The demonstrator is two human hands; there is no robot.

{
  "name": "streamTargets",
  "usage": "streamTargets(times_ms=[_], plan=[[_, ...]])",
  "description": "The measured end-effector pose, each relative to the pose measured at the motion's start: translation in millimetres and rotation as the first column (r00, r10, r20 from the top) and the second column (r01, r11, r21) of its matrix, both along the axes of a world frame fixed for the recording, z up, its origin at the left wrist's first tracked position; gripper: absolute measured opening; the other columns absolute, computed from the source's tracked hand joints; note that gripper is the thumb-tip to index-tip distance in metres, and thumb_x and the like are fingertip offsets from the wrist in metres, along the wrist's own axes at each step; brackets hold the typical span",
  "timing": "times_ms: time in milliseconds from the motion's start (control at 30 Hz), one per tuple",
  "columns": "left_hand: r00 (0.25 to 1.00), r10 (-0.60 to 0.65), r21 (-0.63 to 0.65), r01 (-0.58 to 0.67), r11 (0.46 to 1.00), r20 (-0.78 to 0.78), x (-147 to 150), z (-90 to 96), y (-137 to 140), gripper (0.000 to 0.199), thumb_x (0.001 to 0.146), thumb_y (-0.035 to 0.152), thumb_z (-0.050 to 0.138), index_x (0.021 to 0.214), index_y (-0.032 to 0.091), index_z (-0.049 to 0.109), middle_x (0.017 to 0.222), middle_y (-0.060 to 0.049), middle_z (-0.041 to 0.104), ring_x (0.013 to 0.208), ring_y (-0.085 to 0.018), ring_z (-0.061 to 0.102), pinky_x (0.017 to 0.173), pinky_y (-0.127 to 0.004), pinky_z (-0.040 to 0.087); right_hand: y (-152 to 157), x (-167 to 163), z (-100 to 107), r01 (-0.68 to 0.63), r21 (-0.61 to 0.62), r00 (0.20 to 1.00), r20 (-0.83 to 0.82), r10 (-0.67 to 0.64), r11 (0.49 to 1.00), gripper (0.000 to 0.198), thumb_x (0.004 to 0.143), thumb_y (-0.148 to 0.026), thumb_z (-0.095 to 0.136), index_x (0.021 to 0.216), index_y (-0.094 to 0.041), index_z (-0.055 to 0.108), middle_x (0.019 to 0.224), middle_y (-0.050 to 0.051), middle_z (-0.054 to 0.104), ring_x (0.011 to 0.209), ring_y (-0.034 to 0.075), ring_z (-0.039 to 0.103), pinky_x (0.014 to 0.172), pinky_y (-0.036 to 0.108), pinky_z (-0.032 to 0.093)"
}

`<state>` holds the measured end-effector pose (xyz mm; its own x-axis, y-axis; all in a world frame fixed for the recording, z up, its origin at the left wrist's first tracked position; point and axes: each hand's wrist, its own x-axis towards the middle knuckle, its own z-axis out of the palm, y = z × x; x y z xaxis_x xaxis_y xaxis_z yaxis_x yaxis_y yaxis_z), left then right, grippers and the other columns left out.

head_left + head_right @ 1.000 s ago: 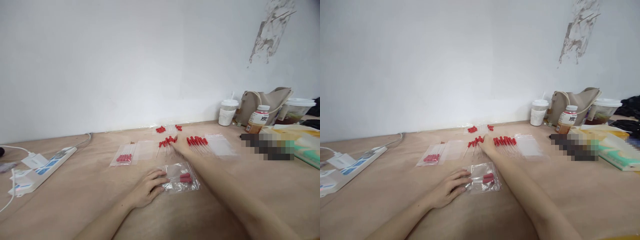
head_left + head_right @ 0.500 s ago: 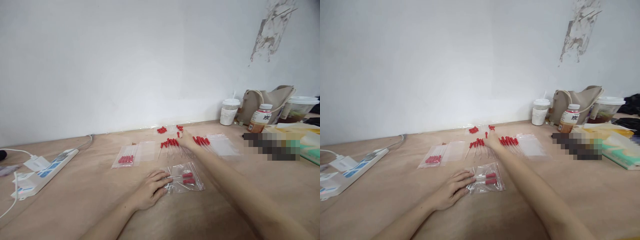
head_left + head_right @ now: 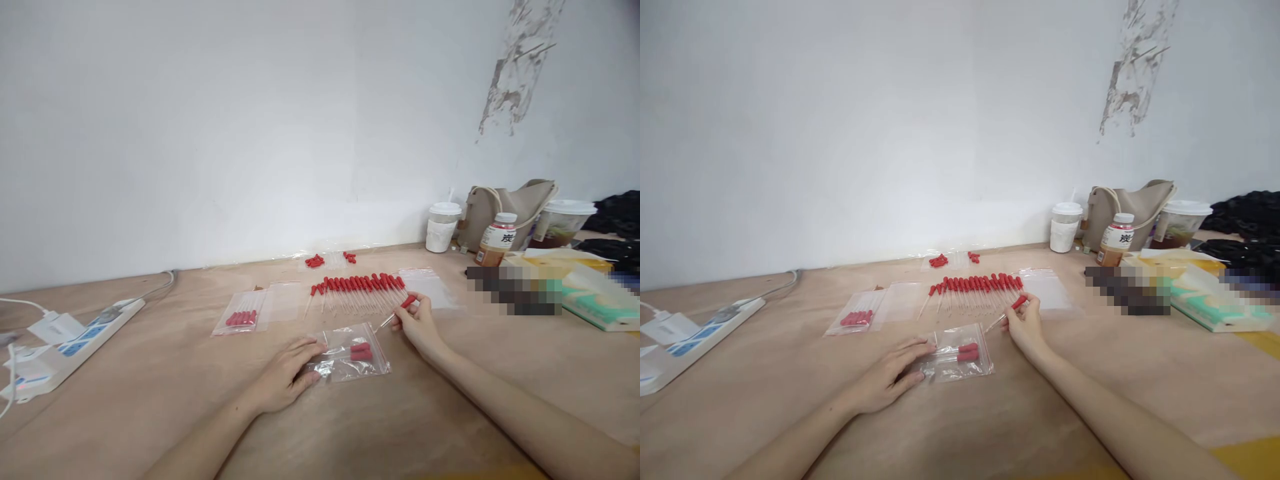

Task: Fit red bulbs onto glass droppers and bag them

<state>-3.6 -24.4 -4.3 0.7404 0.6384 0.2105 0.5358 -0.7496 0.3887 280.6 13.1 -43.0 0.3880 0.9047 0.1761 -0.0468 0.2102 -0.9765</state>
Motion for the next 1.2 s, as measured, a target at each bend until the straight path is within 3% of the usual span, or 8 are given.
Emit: streamTargets(times_ms=[267,367,567,700,833,967,1133,1200], plan=[[1.0,-0.008,0.004,0.008,1.0,-0.014,0,1.3,-1,0.039,0.086,0.028,0.043,0.125,0.025,0.038,0.125,-0.004,0.046,0.116,-0.02,0.038,0.099,-0.038,0.03,-18,-19,0,-0.205,-0.038,0.977,-0.073,0.202,0.978,0.051,0.064,-0.033,0.059,0.1,-0.023,0.024,0.056,-0.009,0.048,0.045,0.013,0.056,0.045,0.027,0.049],[1.0,-0.009,0.008,0.01,1.0,-0.023,-1,1.4,-1,0.039,0.086,0.028,0.042,0.125,0.027,0.038,0.128,-0.003,0.043,0.117,-0.021,0.037,0.099,-0.04,0.029,-23,-17,4,-0.21,-0.04,0.974,-0.1,0.206,0.977,0.054,0.061,-0.035,0.064,0.098,-0.023,0.027,0.055,-0.009,0.051,0.048,0.013,0.057,0.049,0.027,0.05],[0.999,0.036,-0.024,-0.037,0.999,-0.033,-3,-2.8,0,0.05,0.086,0.03,0.043,0.132,0.027,0.024,0.135,-0.003,0.033,0.121,-0.021,0.032,0.1,-0.04,0.028,-23,-15,6,-0.29,-0.132,0.941,-0.217,0.258,0.948,0.032,0.064,-0.04,0.062,0.08,-0.021,0.042,0.064,-0.001,0.057,0.058,0.014,0.06,0.062,0.03,0.051],[0.997,0.052,-0.039,-0.054,0.998,-0.051,-4,-2.4,-1,0.053,0.086,0.03,0.043,0.133,0.027,0.021,0.136,-0.003,0.033,0.122,-0.021,0.031,0.1,-0.039,0.028,-25,-15,4,-0.413,-0.171,0.909,-0.024,0.416,0.894,0.028,0.06,-0.039,0.066,0.072,-0.016,0.054,0.061,-0.001,0.057,0.052,0.009,0.053,0.052,0.023,0.045],[0.997,0.052,-0.04,-0.054,0.998,-0.052,-2,1.0,-2,0.052,0.085,0.029,0.044,0.132,0.027,0.024,0.135,-0.003,0.034,0.121,-0.021,0.033,0.1,-0.038,0.029,-25,-12,2,-0.491,-0.249,0.831,0.155,0.535,0.835,0.032,0.062,-0.041,0.065,0.079,-0.015,0.06,0.052,-0.003,0.055,0.042,0.006,0.043,0.038,0.018,0.032],[0.997,0.049,-0.02,-0.05,0.999,-0.051,-1,2.9,-3,0.049,0.086,0.03,0.043,0.132,0.027,0.026,0.134,-0.004,0.036,0.121,-0.021,0.033,0.1,-0.038,0.029,-25,-13,2,-0.474,-0.23,0.828,0.211,0.519,0.85,0.032,0.062,-0.04,0.064,0.081,-0.016,0.057,0.062,-0.001,0.058,0.04,0.006,0.044,0.036,0.018,0.032],[0.996,0.034,-0.015,-0.035,0.999,-0.085,-3,-0.1,-2,0.045,0.087,0.03,0.041,0.13,0.028,0.03,0.135,-0.004,0.033,0.122,-0.021,0.031,0.1,-0.038,0.029,-33,-16,7,-0.601,-0.275,0.719,0.224,0.658,0.75,0.031,0.073,-0.045,0.05,0.088,-0.018,0.052,0.053,-0.005,0.052,0.032,0.005,0.039,0.031,0.017,0.028],[0.995,0.025,-0.012,-0.026,1.0,-0.1,-4,-1.8,-1,0.042,0.087,0.03,0.041,0.128,0.029,0.033,0.136,-0.003,0.031,0.122,-0.021,0.03,0.1,-0.038,0.028,-32,-14,11,-0.571,-0.291,0.719,0.275,0.639,0.768,0.031,0.074,-0.044,0.048,0.092,-0.018,0.051,0.056,-0.005,0.054,0.032,0.006,0.04,0.031,0.018,0.028]])
